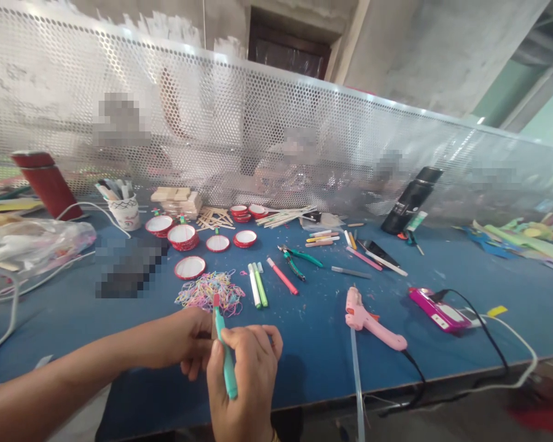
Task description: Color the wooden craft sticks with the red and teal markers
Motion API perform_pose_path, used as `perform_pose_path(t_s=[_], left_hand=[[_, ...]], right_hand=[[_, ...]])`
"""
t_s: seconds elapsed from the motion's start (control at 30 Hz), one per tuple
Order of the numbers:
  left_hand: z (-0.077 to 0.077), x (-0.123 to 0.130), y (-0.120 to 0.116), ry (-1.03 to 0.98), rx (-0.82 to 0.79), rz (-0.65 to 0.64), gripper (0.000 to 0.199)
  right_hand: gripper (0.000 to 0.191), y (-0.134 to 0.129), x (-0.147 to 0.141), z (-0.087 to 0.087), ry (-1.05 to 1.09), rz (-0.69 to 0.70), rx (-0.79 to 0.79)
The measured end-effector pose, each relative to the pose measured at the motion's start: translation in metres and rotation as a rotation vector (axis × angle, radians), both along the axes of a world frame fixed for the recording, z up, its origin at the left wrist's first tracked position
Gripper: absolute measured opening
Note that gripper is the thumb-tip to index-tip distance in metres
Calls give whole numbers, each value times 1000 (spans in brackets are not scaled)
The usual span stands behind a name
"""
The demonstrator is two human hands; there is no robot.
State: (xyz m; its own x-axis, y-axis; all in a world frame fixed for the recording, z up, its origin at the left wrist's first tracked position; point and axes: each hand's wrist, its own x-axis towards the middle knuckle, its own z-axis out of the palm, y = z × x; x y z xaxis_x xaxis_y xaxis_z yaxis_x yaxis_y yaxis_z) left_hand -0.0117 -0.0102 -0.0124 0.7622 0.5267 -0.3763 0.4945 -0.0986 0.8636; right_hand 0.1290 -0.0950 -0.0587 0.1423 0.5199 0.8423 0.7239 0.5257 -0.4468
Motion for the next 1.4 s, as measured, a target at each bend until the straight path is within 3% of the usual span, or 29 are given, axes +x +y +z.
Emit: perform_pose_path(t_s=[0.3, 0.57, 1.13, 1.4], left_hand=[[7, 1, -3, 13, -20, 9, 15], [1, -1, -2, -23, -20, 11, 14], [3, -2, -4, -7, -3, 12, 14], [5, 1, -2, 11, -9, 24, 15]], right_hand=[[10, 0, 1, -2, -9, 8, 24], [9, 1, 2, -1, 7, -12, 40], [9, 2, 1, -2, -28, 7, 80], [9, -1, 0, -2, -12, -44, 23]])
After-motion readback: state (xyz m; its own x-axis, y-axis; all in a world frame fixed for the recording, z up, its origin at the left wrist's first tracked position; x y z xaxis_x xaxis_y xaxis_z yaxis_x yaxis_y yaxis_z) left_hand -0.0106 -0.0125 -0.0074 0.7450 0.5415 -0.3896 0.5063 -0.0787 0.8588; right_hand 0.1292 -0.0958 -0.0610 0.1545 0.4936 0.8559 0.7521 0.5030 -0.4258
